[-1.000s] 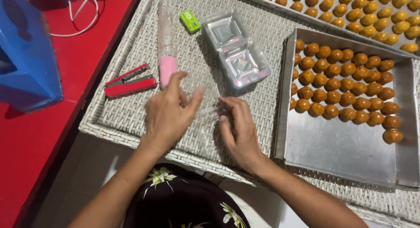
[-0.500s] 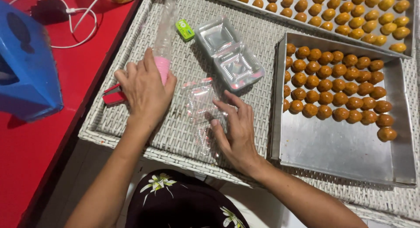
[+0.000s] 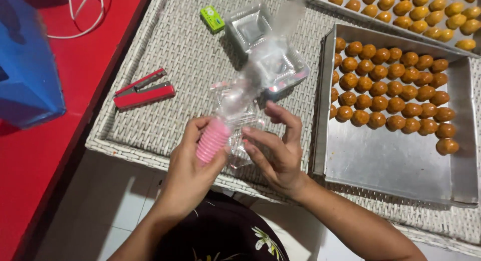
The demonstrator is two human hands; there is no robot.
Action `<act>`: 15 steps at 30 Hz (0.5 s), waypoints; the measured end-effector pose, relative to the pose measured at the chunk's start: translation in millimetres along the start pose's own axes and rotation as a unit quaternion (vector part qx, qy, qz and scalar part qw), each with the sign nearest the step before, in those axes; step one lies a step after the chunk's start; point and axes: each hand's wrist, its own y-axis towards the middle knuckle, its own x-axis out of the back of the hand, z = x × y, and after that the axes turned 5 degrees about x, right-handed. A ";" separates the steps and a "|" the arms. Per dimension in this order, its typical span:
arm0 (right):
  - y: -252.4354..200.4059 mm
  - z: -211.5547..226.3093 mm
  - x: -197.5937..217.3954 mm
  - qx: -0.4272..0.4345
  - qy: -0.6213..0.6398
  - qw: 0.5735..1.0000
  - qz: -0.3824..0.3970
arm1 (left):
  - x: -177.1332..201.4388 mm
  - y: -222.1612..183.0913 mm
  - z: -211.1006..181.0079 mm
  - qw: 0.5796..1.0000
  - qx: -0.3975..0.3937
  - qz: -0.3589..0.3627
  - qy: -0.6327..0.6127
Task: Packaging small round pastries into individual paper liners and plastic containers on a work table.
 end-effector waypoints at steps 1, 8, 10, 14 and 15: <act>0.9 0.0 0.6 0.000 0.000 1.000 0.002 | -1.7 -1.8 3.0 1.000 0.000 -0.001 -0.002; 5.1 13.1 7.9 -0.031 -0.080 0.994 0.064 | -10.6 -7.3 12.8 0.997 0.012 -0.006 0.081; 7.6 15.0 8.4 -0.030 -0.098 0.992 0.072 | -12.2 -7.7 15.5 0.995 -0.013 -0.012 0.103; 10.6 17.4 7.9 -0.041 -0.102 0.992 0.059 | -13.8 -8.8 19.2 0.990 -0.068 -0.029 0.117; 11.3 17.6 7.5 -0.046 -0.097 0.993 0.050 | -13.5 -9.1 20.1 0.987 -0.089 -0.030 0.128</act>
